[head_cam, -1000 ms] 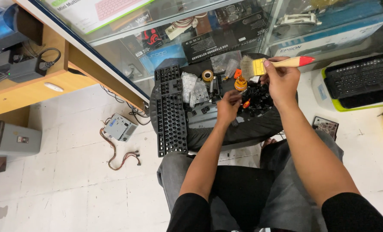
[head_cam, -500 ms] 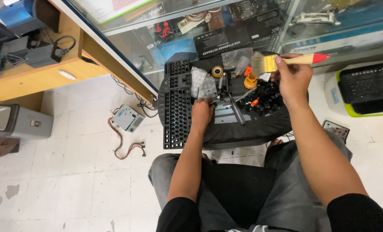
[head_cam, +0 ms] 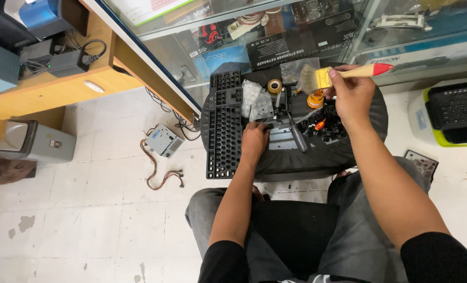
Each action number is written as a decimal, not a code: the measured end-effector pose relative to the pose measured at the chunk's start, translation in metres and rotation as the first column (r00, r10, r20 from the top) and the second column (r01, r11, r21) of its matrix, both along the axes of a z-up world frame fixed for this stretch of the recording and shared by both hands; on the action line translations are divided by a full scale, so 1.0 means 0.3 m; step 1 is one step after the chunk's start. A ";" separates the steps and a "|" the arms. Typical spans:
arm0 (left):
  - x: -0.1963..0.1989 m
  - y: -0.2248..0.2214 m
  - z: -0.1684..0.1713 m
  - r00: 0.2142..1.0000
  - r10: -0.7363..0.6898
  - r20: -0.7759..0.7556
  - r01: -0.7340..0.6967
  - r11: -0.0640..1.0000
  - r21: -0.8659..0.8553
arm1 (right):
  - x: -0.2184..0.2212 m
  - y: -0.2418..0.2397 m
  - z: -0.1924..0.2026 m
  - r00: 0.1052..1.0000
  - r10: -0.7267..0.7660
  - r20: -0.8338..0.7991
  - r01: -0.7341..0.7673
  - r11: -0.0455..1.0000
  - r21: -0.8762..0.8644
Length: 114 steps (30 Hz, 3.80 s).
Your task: Cleaning dust from keyboard components and frame using a brush
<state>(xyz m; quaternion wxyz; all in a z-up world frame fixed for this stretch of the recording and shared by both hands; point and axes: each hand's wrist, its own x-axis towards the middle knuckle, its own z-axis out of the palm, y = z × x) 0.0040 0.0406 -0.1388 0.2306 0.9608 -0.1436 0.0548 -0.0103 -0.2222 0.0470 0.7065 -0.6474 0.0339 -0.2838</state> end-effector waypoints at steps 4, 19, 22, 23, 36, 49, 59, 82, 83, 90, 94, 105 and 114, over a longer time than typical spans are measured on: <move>0.034 0.004 -0.063 0.997 0.037 -0.062 -0.039 0.999 -0.031 | -0.007 0.020 -0.002 1.000 0.006 -0.004 -0.006 1.000 -0.004; -0.042 -0.022 0.371 0.965 -0.225 -0.131 -0.136 -0.007 -0.991 | -0.095 0.188 0.047 0.962 0.265 0.070 -0.267 0.964 0.016; -0.041 -0.022 0.368 0.970 -0.214 -0.116 -0.112 0.029 -0.993 | -0.116 0.213 0.070 0.956 0.259 0.140 -0.263 0.965 0.005; -0.037 -0.022 0.367 0.974 -0.202 -0.102 -0.087 0.083 -0.993 | -0.125 0.224 0.079 0.947 0.275 0.165 -0.279 0.960 0.001; -0.046 -0.013 0.439 0.977 -0.211 -0.037 -0.009 0.133 -0.991 | -0.145 0.198 0.121 0.928 0.347 0.136 -0.300 0.911 -0.284; -0.057 0.031 0.488 0.977 -0.212 0.026 0.087 0.282 -0.956 | -0.117 0.164 0.081 0.956 0.277 0.100 -0.234 0.920 -0.315; -0.082 0.008 0.539 0.965 -0.247 0.084 0.201 0.502 -0.841 | -0.121 0.123 0.093 0.949 0.316 0.019 -0.311 0.942 -0.129; -0.039 -0.064 0.498 0.948 -0.317 0.022 0.119 0.290 -0.950 | -0.137 0.085 0.054 0.944 0.320 0.073 -0.324 0.945 0.039; -0.033 -0.070 0.483 0.949 -0.314 0.007 0.084 0.233 -0.969 | -0.147 0.088 0.060 0.935 0.352 0.036 -0.353 0.936 0.009; -0.009 -0.097 0.437 0.938 -0.347 0.005 0.049 0.119 -0.992 | -0.162 0.096 0.095 0.941 0.313 0.127 -0.317 0.948 0.011; 0.010 -0.089 0.420 0.945 -0.326 -0.003 0.046 0.142 -0.989 | -0.178 0.094 0.083 0.896 0.424 0.128 -0.432 0.901 0.040; -0.041 -0.206 0.338 0.982 -0.170 -0.086 0.062 0.712 -0.700 | -0.062 -0.095 -0.003 0.992 -0.070 0.104 0.063 0.996 0.063; -0.006 -0.361 0.054 0.988 -0.122 -0.093 0.064 0.877 -0.477 | -0.044 -0.095 -0.039 0.996 -0.079 0.044 0.076 0.995 0.058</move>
